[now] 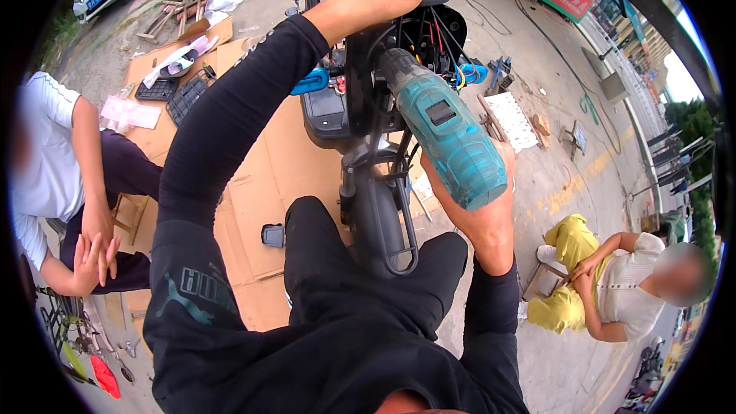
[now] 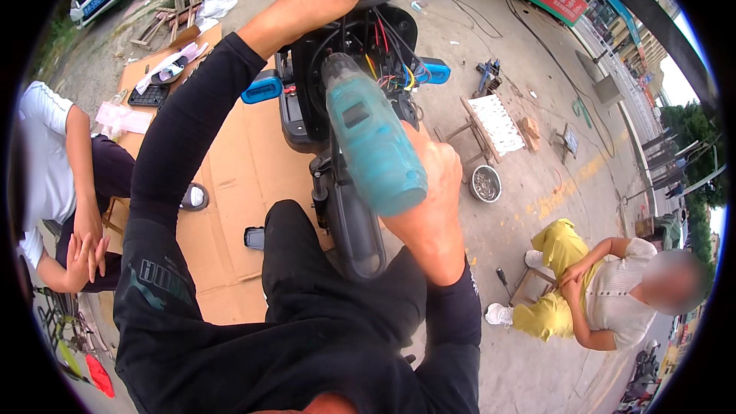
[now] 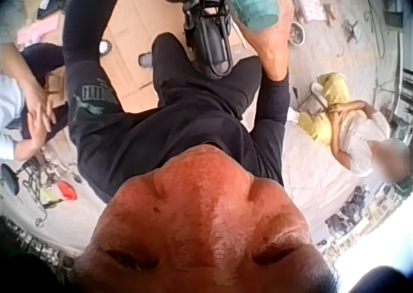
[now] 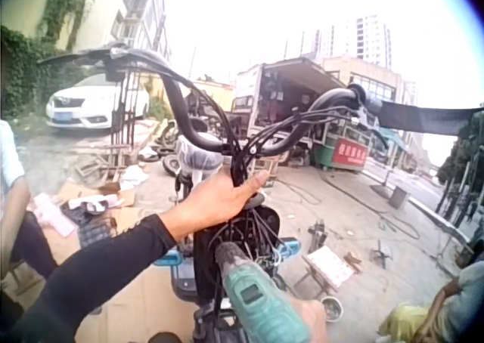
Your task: The person assembles the handlebar and control unit of an electric scooter. They connect wires, secure the handlebar with a power drill, and attach the plastic casing to the central stem.
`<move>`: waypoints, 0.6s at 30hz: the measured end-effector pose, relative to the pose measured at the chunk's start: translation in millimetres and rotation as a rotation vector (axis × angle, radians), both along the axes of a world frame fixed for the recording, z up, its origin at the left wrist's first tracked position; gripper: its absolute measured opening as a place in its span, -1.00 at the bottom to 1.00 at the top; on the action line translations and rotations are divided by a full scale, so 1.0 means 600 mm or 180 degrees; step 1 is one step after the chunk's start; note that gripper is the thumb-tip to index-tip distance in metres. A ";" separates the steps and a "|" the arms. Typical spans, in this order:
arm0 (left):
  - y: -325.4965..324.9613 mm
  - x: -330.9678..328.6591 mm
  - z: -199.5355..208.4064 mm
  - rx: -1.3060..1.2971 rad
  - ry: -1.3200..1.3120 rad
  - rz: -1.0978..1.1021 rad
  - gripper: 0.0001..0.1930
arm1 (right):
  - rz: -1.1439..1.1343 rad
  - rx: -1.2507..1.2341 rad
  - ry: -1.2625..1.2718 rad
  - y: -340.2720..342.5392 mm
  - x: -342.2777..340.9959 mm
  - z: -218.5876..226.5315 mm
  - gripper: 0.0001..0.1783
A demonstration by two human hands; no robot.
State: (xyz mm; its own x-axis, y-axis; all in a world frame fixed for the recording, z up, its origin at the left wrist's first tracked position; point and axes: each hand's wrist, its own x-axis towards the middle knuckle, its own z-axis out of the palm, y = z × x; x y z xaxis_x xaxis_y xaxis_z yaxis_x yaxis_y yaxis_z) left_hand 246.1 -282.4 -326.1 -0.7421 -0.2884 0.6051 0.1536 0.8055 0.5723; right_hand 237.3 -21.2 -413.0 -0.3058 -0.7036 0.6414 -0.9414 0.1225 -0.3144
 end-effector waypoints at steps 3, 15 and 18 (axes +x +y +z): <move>0.000 -0.004 -0.003 -0.0052 0.0184 -0.0063 -0.27 | -0.0021 -0.0032 -0.0090 0.000 -0.001 -0.003 -0.87; 0.002 -0.004 0.004 0.0046 -0.0230 0.0122 -0.23 | 0.0100 -0.0880 -0.1666 0.021 0.016 -0.050 -0.72; 0.004 -0.006 0.001 0.0053 -0.0290 0.0292 -0.25 | -0.0233 -0.0888 -0.2102 0.024 0.023 -0.045 -0.71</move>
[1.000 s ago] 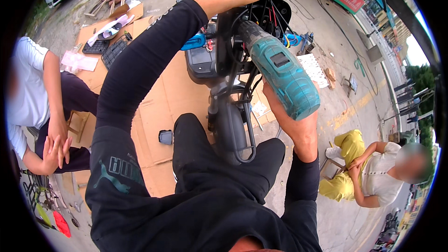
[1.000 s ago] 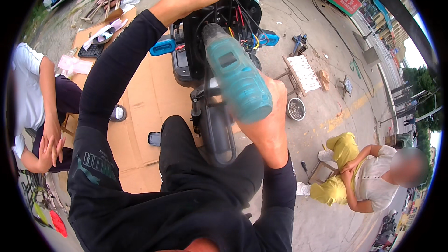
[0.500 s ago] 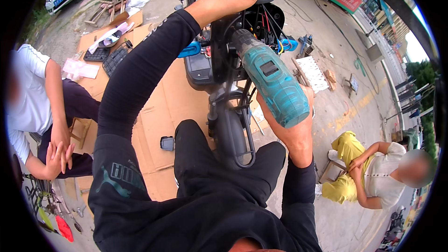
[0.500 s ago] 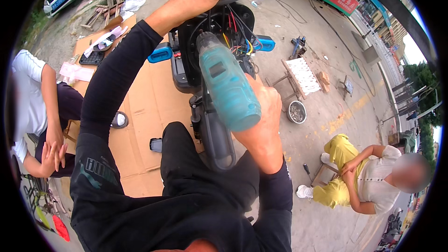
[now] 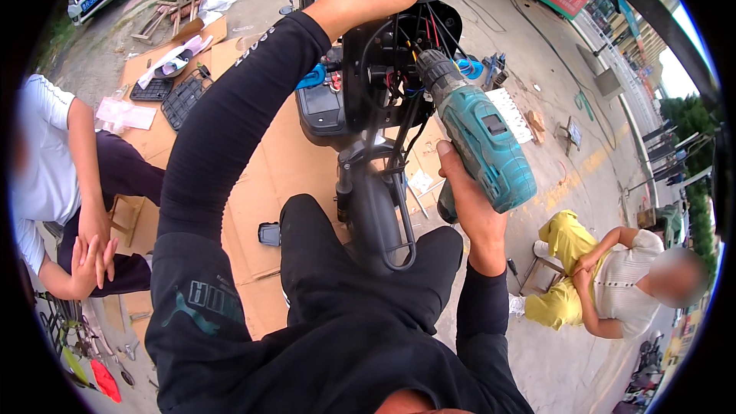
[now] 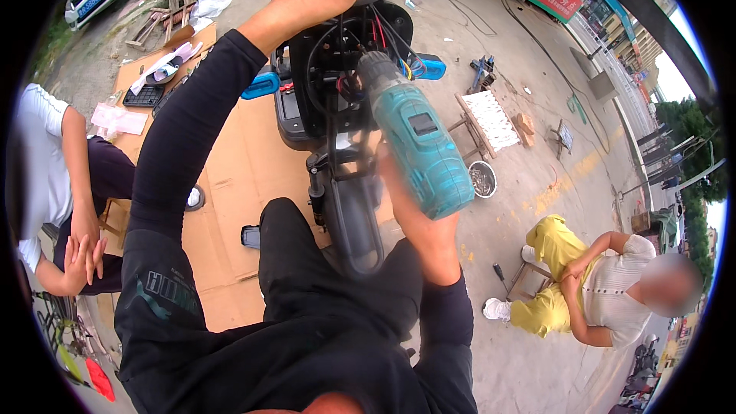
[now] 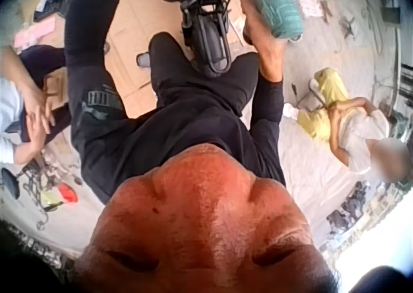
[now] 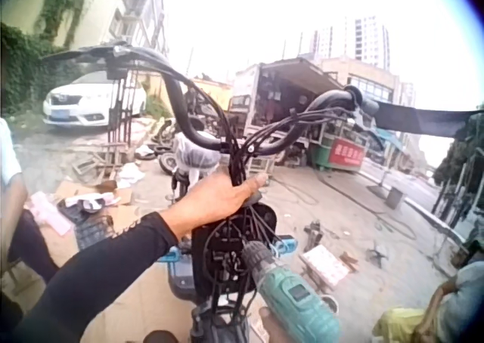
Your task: The person assembles the handlebar and control unit of an electric scooter. They connect wires, secure the handlebar with a power drill, and attach the plastic casing to the central stem.
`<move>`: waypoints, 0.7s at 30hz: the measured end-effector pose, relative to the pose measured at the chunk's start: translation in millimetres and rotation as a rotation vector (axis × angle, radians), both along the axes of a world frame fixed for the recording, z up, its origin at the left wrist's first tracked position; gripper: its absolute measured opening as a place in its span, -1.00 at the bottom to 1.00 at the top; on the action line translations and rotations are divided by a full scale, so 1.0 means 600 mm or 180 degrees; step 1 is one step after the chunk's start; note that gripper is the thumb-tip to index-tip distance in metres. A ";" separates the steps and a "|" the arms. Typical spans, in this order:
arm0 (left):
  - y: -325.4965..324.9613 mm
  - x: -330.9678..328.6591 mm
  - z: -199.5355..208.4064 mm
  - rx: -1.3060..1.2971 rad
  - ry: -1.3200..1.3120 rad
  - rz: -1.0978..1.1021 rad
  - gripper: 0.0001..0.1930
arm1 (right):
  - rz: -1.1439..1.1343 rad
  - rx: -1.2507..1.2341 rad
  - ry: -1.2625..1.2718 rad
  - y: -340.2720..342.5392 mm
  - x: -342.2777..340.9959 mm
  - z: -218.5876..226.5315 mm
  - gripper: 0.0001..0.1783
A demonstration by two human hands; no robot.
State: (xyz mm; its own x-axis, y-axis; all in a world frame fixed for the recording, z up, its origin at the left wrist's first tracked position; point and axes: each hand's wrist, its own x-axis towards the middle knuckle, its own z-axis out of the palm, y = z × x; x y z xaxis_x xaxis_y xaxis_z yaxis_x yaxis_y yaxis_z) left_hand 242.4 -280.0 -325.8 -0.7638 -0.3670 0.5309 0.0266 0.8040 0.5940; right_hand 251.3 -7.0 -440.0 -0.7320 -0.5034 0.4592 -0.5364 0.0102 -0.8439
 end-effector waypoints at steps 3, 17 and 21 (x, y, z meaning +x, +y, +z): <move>0.001 0.005 0.002 0.0016 0.0050 0.0010 -0.28 | -0.0008 0.0181 -0.0144 0.003 0.005 0.016 -0.74; -0.005 -0.001 -0.006 -0.0215 0.0187 -0.0085 -0.40 | -0.0392 0.0085 -0.0321 0.055 0.052 0.007 -0.61; 0.001 0.000 0.009 -0.0040 -0.0340 -0.0148 -0.09 | -0.0508 -0.0061 -0.0530 0.083 0.020 0.022 -0.57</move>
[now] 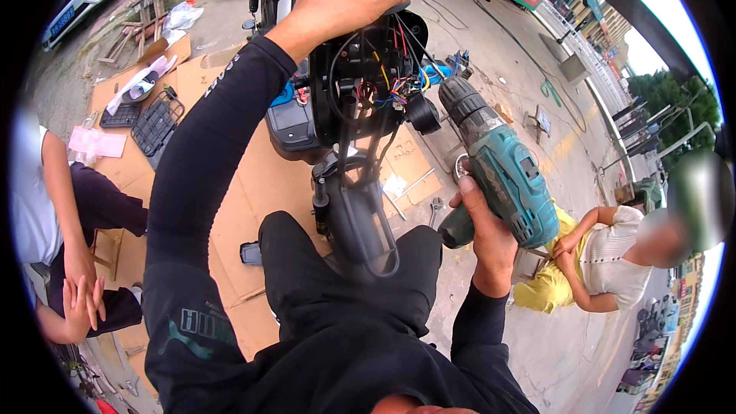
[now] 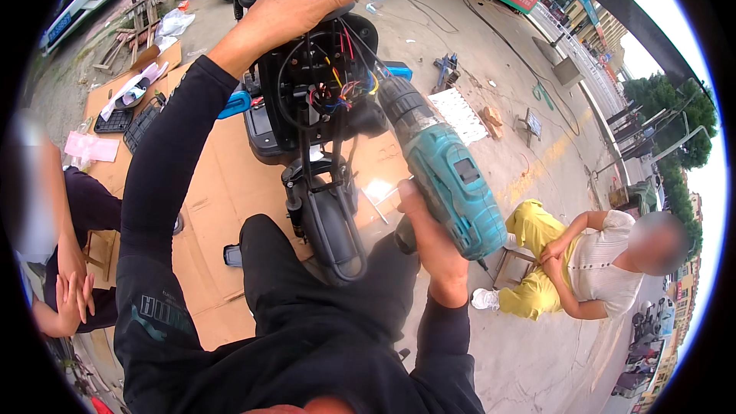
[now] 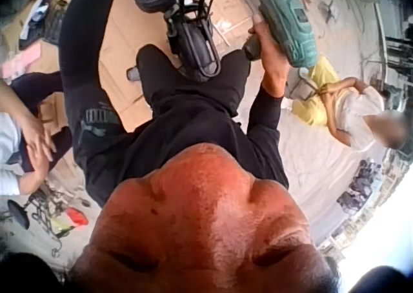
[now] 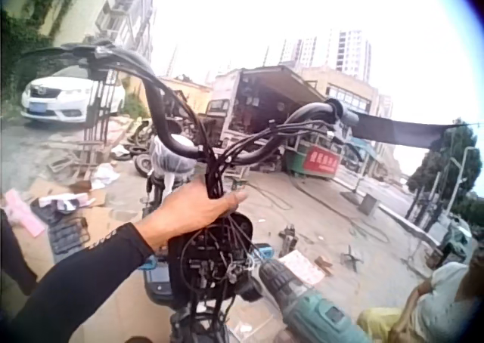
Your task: The person assembles the handlebar and control unit of an electric scooter. They connect wires, secure the handlebar with a power drill, and attach the plastic casing to the central stem.
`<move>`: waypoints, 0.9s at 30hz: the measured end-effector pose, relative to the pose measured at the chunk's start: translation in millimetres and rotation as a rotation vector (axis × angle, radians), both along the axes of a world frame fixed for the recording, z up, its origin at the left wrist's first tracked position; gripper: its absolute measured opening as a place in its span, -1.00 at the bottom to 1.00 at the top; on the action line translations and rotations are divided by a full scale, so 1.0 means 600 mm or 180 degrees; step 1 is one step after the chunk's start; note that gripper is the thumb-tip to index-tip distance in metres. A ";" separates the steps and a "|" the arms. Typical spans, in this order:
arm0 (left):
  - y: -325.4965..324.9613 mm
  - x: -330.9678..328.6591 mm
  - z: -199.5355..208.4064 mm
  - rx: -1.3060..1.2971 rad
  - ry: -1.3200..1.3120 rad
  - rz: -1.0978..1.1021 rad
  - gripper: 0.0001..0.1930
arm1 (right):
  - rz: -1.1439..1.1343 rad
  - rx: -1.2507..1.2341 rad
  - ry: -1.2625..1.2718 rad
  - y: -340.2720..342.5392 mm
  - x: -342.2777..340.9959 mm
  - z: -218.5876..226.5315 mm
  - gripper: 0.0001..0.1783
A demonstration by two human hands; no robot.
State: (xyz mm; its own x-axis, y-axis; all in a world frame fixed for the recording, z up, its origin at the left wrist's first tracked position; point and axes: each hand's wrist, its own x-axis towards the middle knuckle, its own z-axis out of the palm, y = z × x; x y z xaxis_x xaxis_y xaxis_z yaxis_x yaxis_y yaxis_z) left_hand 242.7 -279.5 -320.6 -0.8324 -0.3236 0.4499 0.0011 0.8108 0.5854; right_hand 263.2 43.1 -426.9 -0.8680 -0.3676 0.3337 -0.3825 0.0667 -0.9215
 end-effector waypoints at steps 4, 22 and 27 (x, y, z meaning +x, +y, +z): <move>-0.032 -0.032 -0.041 -0.0288 0.0614 -0.0171 -0.12 | 0.0216 -0.0331 -0.0067 -0.013 -0.053 0.003 -0.56; 0.048 0.028 -0.035 -0.1067 0.0012 0.1198 -0.04 | 0.0900 0.0282 0.1697 -0.068 -0.025 -0.039 -0.79; 0.044 0.027 -0.045 -0.1141 0.0202 0.1088 -0.15 | 0.0723 -0.0408 0.0590 -0.073 -0.028 -0.062 -0.78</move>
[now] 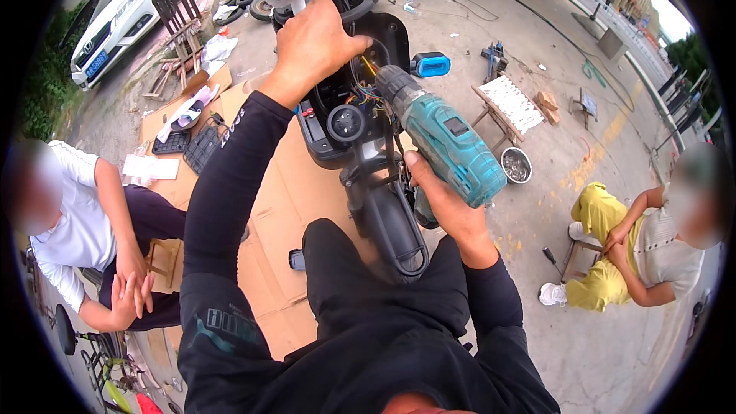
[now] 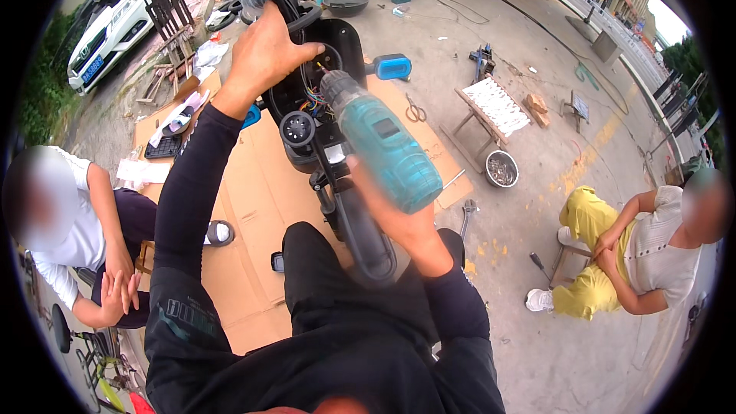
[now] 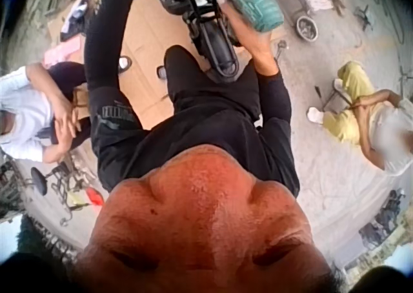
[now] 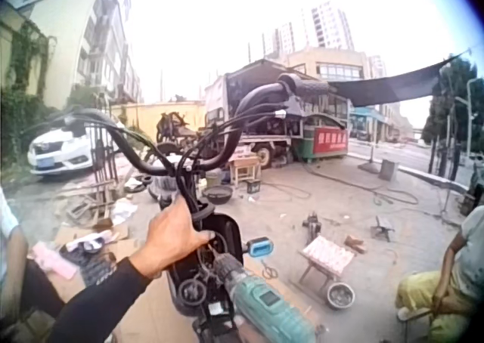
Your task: The person assembles the handlebar and control unit of an electric scooter. They connect wires, secure the handlebar with a power drill, and attach the plastic casing to the central stem.
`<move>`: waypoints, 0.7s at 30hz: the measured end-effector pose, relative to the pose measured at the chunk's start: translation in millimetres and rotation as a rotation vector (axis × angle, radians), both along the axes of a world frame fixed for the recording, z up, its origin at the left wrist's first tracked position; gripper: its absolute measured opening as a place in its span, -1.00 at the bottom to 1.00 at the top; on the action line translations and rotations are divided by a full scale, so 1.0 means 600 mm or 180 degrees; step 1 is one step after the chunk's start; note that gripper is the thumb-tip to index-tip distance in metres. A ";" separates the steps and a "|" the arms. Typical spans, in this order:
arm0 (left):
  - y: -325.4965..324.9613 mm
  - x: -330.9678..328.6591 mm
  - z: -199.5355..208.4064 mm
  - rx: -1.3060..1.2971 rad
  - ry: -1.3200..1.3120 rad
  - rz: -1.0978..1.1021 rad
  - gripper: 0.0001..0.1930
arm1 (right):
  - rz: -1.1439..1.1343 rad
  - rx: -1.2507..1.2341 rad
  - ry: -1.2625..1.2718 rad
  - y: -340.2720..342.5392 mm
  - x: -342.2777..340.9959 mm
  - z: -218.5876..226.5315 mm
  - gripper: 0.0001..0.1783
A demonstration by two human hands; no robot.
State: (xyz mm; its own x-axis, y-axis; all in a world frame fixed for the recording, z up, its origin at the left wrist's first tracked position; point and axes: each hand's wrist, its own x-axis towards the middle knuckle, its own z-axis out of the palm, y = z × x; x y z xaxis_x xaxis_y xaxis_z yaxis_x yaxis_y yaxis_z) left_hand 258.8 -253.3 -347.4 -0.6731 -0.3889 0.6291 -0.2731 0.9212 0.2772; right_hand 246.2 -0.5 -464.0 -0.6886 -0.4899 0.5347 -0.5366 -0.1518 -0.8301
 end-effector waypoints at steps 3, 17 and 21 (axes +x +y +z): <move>-0.001 -0.003 -0.008 -0.0130 0.0135 0.0039 -0.19 | 0.0174 0.0010 -0.0841 -0.006 -0.008 0.028 -0.75; -0.008 -0.011 -0.020 -0.0498 0.0352 0.0090 -0.27 | 0.0253 -0.0166 -0.1024 -0.018 -0.046 0.027 -0.74; -0.010 -0.011 -0.018 -0.0491 0.0344 0.0081 -0.29 | 0.0226 -0.0093 -0.1079 -0.016 -0.046 0.031 -0.75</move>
State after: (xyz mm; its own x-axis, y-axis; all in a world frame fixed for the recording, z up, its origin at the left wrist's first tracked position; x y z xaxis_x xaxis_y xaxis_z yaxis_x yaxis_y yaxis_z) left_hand 251.9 -259.5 -358.2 -0.5894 -0.2982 0.7508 -0.2732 0.9482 0.1621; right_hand 218.6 -9.8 -445.3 -0.7943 -0.5307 0.2958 -0.2183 -0.2051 -0.9541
